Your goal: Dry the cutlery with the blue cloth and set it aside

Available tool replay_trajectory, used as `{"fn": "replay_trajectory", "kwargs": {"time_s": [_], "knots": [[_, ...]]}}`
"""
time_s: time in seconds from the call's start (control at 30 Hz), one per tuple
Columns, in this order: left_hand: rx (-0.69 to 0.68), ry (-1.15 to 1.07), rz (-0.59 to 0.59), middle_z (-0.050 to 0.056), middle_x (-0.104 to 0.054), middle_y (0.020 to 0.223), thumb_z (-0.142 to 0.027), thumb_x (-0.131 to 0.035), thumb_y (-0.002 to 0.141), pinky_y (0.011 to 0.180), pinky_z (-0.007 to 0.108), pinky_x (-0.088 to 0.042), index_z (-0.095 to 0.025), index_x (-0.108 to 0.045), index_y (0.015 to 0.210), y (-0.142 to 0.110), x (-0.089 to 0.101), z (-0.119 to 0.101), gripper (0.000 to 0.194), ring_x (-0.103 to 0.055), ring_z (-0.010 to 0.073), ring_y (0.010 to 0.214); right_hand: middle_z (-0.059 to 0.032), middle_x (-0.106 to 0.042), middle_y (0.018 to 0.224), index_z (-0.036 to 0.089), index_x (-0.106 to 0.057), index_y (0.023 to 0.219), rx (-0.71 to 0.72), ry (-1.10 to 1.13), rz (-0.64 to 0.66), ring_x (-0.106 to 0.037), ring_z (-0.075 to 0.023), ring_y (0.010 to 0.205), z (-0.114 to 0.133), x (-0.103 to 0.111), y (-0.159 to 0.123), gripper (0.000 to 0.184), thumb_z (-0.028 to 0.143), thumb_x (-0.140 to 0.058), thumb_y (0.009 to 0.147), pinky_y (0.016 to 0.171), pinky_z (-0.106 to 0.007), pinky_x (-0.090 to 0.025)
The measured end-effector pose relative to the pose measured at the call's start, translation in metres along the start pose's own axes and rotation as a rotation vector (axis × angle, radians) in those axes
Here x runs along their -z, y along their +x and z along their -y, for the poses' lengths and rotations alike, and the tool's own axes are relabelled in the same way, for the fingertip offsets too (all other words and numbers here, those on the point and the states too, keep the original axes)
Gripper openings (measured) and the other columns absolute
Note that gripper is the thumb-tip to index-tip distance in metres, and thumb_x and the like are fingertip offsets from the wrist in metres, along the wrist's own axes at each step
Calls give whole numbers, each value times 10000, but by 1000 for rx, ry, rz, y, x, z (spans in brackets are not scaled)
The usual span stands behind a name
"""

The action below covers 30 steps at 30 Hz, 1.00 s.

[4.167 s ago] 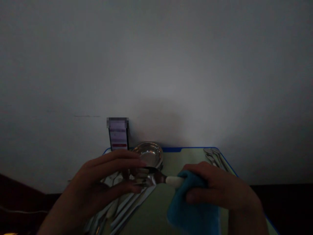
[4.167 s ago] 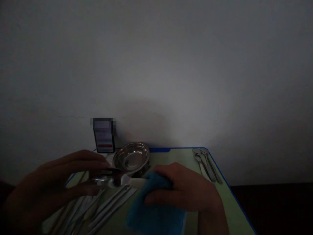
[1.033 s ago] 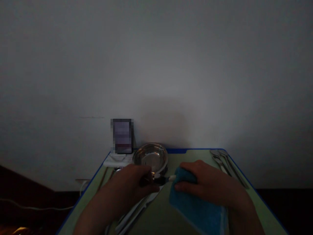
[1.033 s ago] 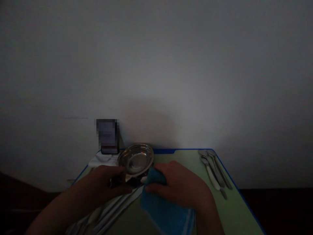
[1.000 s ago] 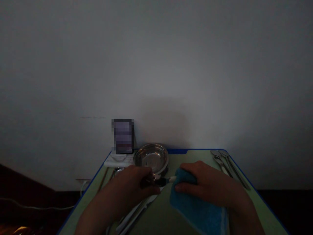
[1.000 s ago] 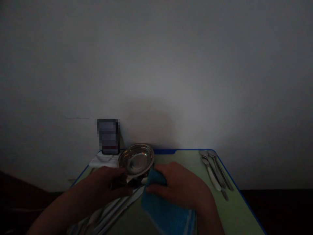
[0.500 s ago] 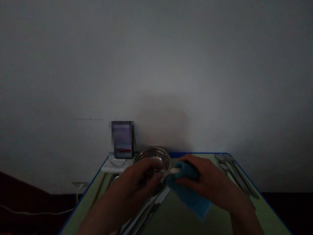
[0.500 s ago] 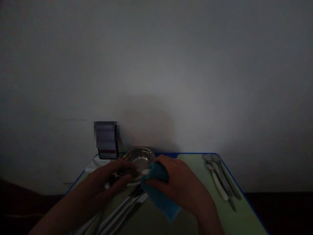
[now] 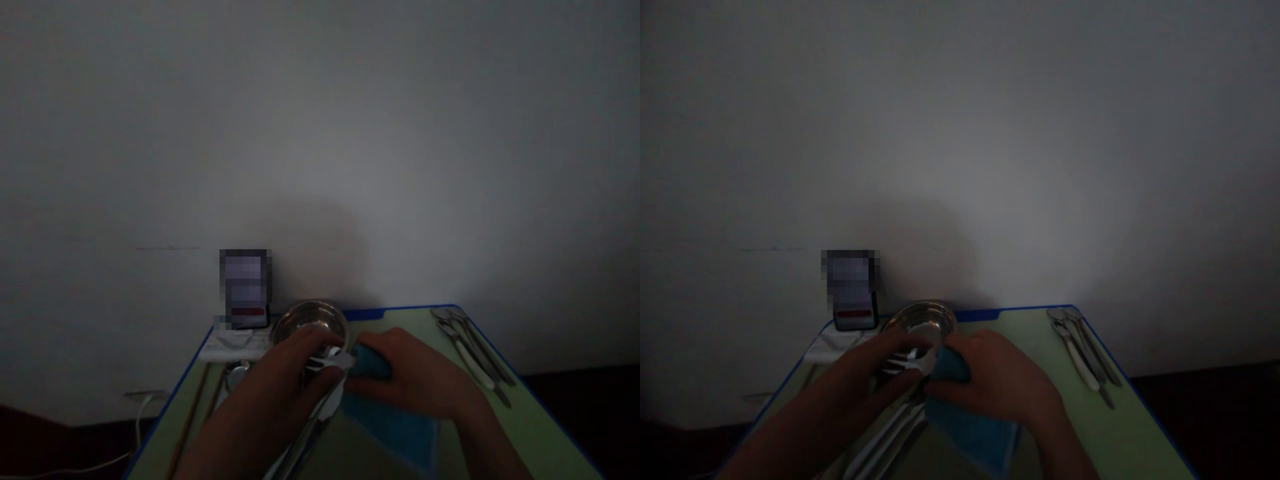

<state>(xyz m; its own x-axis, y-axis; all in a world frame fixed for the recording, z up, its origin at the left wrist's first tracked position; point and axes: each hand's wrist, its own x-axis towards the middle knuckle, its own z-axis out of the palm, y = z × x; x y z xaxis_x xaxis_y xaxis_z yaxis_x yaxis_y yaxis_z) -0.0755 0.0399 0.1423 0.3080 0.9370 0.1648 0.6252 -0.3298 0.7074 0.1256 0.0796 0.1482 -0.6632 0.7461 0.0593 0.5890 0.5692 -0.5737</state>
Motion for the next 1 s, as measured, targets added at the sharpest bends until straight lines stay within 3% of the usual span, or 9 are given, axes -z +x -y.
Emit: {"fn": "replay_trajectory", "kwargs": {"time_s": [0.17,0.27,0.43,0.5,0.53,0.63,0.77,0.9,1.0], "knots": [[-60,-108,-8,26,-621,1039,-319,-493,849,773,312,-457,-271,-548,1065,13,-10,-1,228,-585,201,893,-19,-668,885,236,-602,1063,57,164,-62,-591,-166,773,-11,-3,0,366,431,-605,754,683,-269,-418],[-77,-166,-67,24,-626,987,-295,-493,846,708,288,-441,-254,-546,1044,20,-23,-2,209,-572,179,810,1,-643,804,195,-629,940,40,372,-78,-558,-132,699,-27,-18,-6,317,429,-633,727,641,-242,-417],[-73,-348,-74,-5,-600,822,-184,-489,801,561,234,-386,-198,-552,847,27,-48,4,79,-488,116,590,24,-576,688,155,-593,840,-204,976,6,-519,-83,561,-63,-61,-45,380,482,-671,665,555,-211,-424],[-53,-382,-90,-12,-595,797,-192,-496,796,526,227,-366,-193,-551,839,28,-55,5,69,-459,102,539,31,-556,624,145,-573,767,-332,1096,-42,-503,-78,504,-78,-76,-64,409,499,-707,611,498,-202,-415],[-37,-398,-104,-15,-594,777,-201,-514,788,519,226,-358,-190,-559,846,28,-59,4,74,-454,101,526,38,-541,589,148,-563,747,-384,1144,-138,-495,-79,478,-86,-81,-72,422,511,-714,593,469,-198,-404],[22,-472,-172,-30,-568,662,-218,-569,756,521,223,-348,-189,-592,851,27,-78,-3,102,-459,111,527,42,-533,582,160,-541,745,-404,1164,-287,-505,-85,488,-105,-90,-87,407,537,-662,648,490,-206,-420],[128,-655,-261,-43,-519,559,-273,-581,748,486,214,-338,-191,-583,832,24,-123,-9,117,-465,116,507,35,-556,625,175,-542,800,-410,1171,-419,-530,-104,533,-121,-90,-93,383,531,-628,689,543,-227,-440],[253,-901,-295,-66,-459,522,-389,-548,748,422,206,-308,-187,-525,761,20,-170,2,203,-435,98,428,19,-567,654,165,-572,848,-445,1195,-458,-540,-126,569,-131,-92,-95,432,569,-595,697,573,-256,-442],[327,-1026,-335,-94,-364,480,-387,-607,709,424,200,-318,-182,-465,655,20,-190,11,255,-401,77,412,0,-584,708,148,-603,815,-487,1141,-477,-547,-138,651,-137,-93,-97,450,581,-585,696,630,-262,-430]]}}
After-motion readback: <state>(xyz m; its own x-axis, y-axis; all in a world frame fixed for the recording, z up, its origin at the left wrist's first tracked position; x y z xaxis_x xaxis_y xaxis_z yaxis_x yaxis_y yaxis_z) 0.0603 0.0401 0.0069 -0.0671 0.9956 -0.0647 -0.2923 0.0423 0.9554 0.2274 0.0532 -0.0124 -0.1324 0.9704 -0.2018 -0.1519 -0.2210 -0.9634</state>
